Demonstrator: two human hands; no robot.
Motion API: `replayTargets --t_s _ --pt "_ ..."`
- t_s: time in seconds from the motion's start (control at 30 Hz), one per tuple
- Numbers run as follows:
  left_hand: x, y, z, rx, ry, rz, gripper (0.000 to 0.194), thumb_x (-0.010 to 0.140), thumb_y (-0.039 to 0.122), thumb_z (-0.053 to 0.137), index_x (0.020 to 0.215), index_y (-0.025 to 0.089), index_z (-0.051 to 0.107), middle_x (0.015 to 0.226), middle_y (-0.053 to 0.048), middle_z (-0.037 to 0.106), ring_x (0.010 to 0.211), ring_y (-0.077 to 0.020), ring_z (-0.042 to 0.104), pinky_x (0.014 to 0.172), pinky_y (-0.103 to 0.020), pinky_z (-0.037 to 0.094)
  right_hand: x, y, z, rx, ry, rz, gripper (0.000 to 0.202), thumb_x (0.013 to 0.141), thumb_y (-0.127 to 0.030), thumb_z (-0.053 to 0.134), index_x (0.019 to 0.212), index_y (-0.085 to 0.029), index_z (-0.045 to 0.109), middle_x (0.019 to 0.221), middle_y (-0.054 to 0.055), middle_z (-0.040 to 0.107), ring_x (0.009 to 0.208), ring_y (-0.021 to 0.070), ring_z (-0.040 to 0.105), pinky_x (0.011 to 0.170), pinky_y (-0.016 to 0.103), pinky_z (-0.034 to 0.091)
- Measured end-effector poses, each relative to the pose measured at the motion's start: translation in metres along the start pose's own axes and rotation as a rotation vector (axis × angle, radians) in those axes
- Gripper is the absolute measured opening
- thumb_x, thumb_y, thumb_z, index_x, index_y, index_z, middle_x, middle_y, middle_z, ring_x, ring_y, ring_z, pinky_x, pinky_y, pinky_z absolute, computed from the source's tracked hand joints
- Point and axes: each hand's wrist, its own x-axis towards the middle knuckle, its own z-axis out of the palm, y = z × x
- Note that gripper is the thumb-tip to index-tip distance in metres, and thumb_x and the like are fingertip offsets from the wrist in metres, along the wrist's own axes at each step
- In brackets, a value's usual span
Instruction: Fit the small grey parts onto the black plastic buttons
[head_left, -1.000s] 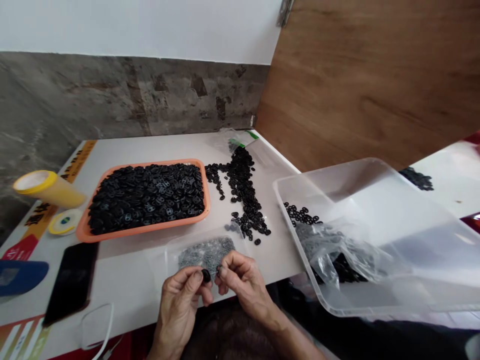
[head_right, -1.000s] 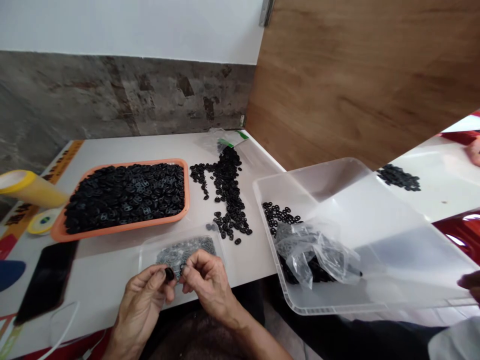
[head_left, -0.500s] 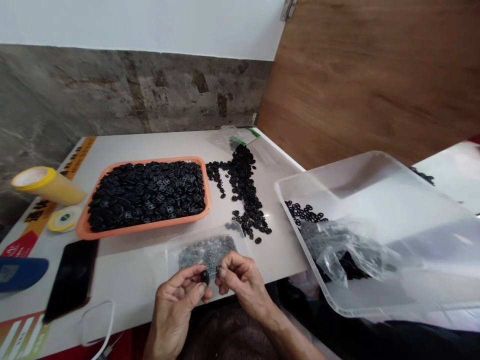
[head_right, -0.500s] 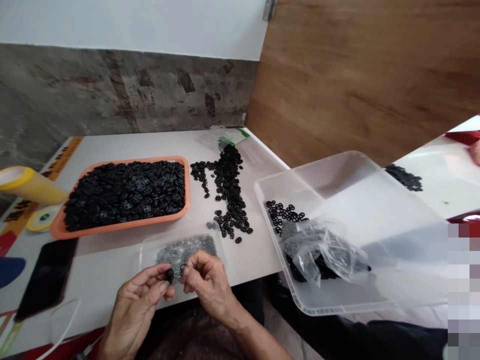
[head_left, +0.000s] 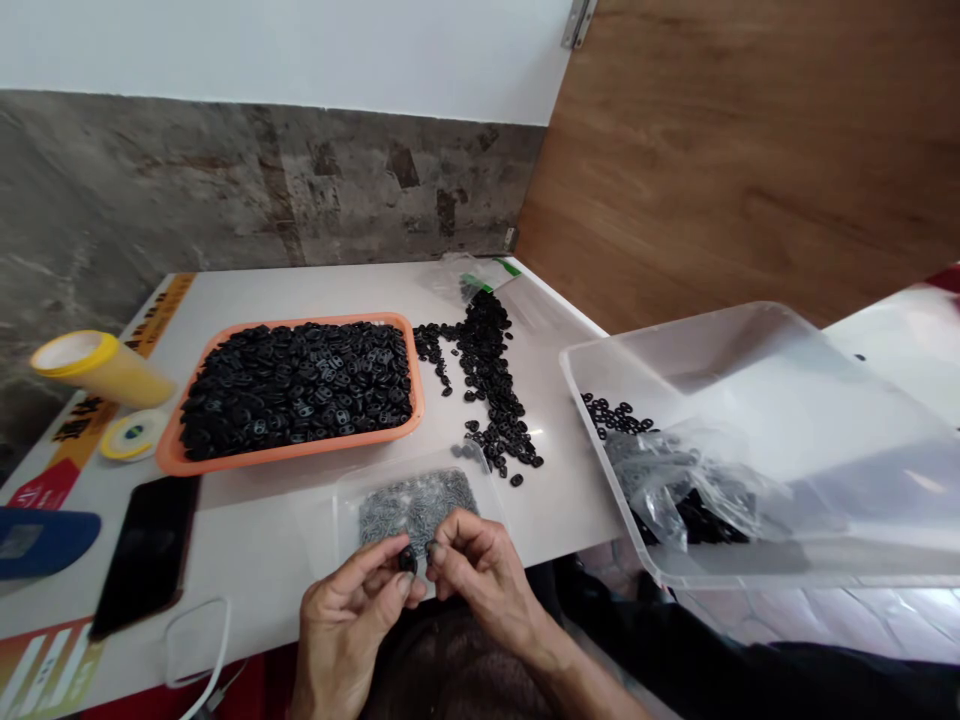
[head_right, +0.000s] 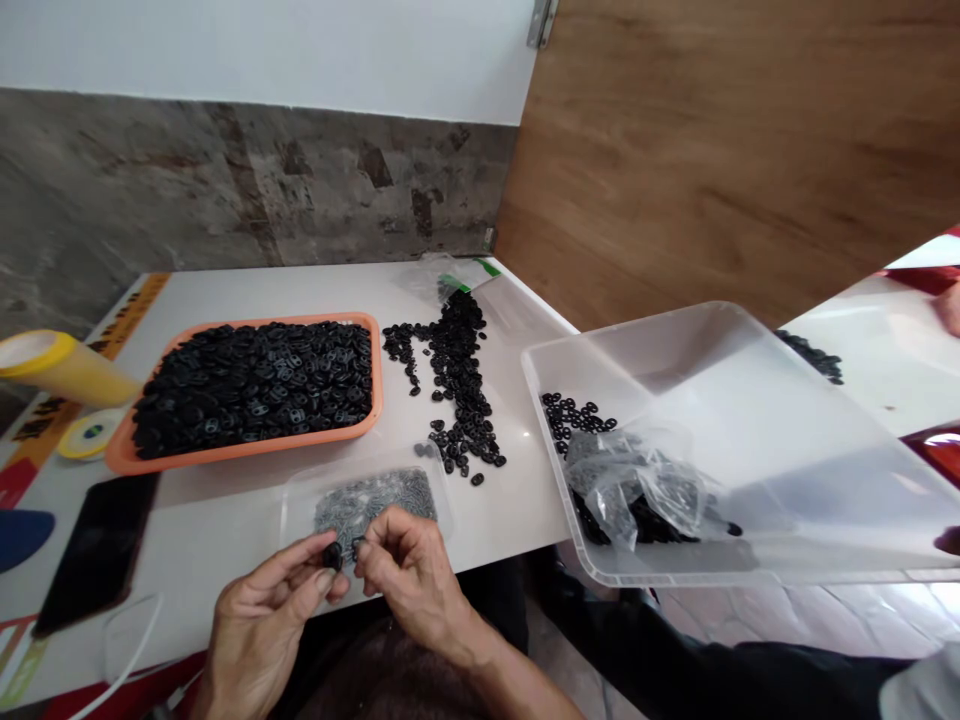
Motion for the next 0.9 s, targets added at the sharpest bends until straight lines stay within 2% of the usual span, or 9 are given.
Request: replayTargets --t_s 0.17,0.37,0.57,0.9 --pt "0.0 0.0 0.002 0.036 -0.003 0.028 0.032 0.056 0.028 0.083 0.086 0.018 0.076 0.059 -0.004 0.072 0.054 -0.0158 0.067 0.057 -0.023 0.057 0.0 0.0 0.0 -0.009 0.014 -0.004 0.03 0.082 -0.042 0.061 0.071 -0.015 0.052 0.058 -0.002 0.053 0.051 0.0085 0.049 0.051 0.02 0.038" --pt "-0.007 0.005 0.017 0.074 0.08 0.139 0.029 0.058 0.03 0.081 0.085 0.018 0.076 0.058 -0.001 0.071 0.052 -0.012 0.065 0.054 -0.016 0.054 0.0 -0.001 0.001 -0.011 0.0 0.005 0.03 0.082 -0.041 0.061 0.071 -0.015 0.052 0.058 -0.001 0.057 0.051 0.009 0.051 0.05 0.019 0.038" --pt "-0.009 0.01 0.024 0.093 0.093 0.17 0.029 0.057 0.033 0.082 0.082 0.019 0.076 0.055 0.0 0.07 0.05 -0.0133 0.065 0.053 -0.019 0.055 0.0 -0.003 0.002 0.0 -0.026 0.003 0.031 0.083 -0.042 0.06 0.071 -0.015 0.052 0.057 0.0 0.06 0.049 0.008 0.05 0.048 0.018 0.036" --pt "-0.008 0.009 0.024 0.099 0.074 0.199 0.027 0.058 0.033 0.081 0.081 0.02 0.077 0.06 0.0 0.07 0.052 -0.0151 0.066 0.052 -0.02 0.055 0.0 -0.001 -0.002 -0.067 -0.057 -0.023 0.03 0.086 -0.042 0.058 0.072 -0.015 0.053 0.061 0.001 0.06 0.057 0.0103 0.053 0.053 0.021 0.037"
